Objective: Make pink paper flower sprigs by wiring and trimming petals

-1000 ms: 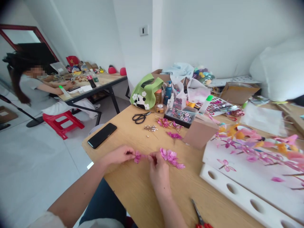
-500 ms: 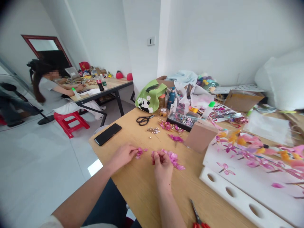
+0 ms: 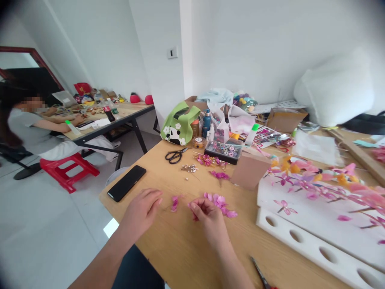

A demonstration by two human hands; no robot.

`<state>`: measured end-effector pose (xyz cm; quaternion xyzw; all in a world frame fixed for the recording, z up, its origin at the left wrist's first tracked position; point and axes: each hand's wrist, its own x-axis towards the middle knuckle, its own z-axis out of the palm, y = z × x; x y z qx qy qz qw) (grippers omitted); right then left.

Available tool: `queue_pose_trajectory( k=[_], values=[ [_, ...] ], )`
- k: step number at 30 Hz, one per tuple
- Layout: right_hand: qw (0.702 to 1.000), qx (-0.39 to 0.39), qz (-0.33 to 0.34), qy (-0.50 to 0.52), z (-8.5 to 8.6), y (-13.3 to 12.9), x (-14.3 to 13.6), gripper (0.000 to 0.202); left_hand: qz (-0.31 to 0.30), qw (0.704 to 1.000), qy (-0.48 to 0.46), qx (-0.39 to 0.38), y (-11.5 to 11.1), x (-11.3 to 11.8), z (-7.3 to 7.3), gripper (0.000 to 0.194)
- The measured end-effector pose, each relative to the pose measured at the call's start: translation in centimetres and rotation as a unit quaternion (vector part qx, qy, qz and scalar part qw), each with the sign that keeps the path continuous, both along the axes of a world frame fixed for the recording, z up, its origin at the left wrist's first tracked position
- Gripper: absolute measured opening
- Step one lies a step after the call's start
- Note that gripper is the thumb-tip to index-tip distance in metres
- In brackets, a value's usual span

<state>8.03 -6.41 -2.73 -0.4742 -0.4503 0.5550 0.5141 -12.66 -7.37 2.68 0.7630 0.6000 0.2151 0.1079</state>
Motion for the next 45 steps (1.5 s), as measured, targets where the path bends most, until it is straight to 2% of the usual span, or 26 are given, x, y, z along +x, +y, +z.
queue_pose_trajectory(
  k=[2,5,10,16,22,25,28,30,35,41,43,45],
  values=[
    [1.000,0.002,0.026,-0.012,0.4,-0.1,0.1,0.036,-0.022,0.995,-0.090,0.040,0.0,0.6,-0.2,0.026],
    [0.997,0.001,0.070,-0.032,0.7,-0.2,0.0,0.035,-0.082,0.980,-0.180,-0.019,0.0,2.1,-1.1,0.020],
    [0.993,0.004,0.091,-0.077,0.4,-0.6,-0.6,0.036,-0.044,0.958,-0.263,-0.109,0.1,3.9,-2.7,0.006],
    [0.991,0.018,0.059,-0.117,0.3,-1.1,-1.1,0.032,-0.046,0.940,-0.297,-0.161,0.2,4.2,-2.9,0.013],
    [0.990,0.015,0.110,-0.084,1.2,-1.1,-0.6,0.044,-0.030,0.889,-0.377,-0.257,0.0,4.3,-2.6,0.016],
    [0.981,0.022,0.145,-0.124,1.5,-1.3,-0.4,0.043,-0.032,0.869,-0.414,-0.270,-0.2,4.1,-3.1,0.020],
    [0.977,0.032,0.147,-0.154,1.5,-1.5,-0.8,0.038,-0.038,0.856,-0.434,-0.278,-0.4,3.9,-3.8,0.022],
    [0.977,0.037,0.135,-0.163,1.4,-1.7,-1.2,0.038,-0.038,0.857,-0.433,-0.275,-0.7,3.7,-4.0,0.022],
    [0.979,0.034,0.122,-0.160,1.4,-1.8,-1.7,0.039,-0.015,0.888,-0.396,-0.231,-1.4,3.6,-3.4,0.022],
    [0.975,0.039,0.168,-0.138,1.8,-1.7,-1.1,0.046,-0.041,0.842,-0.469,-0.265,-1.4,3.5,-3.7,0.023],
    [0.970,0.046,0.186,-0.149,1.8,-1.6,-1.1,0.041,-0.042,0.844,-0.461,-0.270,-1.5,3.5,-3.7,0.024],
    [0.966,0.051,0.185,-0.174,1.6,-1.6,-1.3,0.035,-0.029,0.865,-0.426,-0.262,-1.7,3.5,-3.5,0.022]
  ],
)
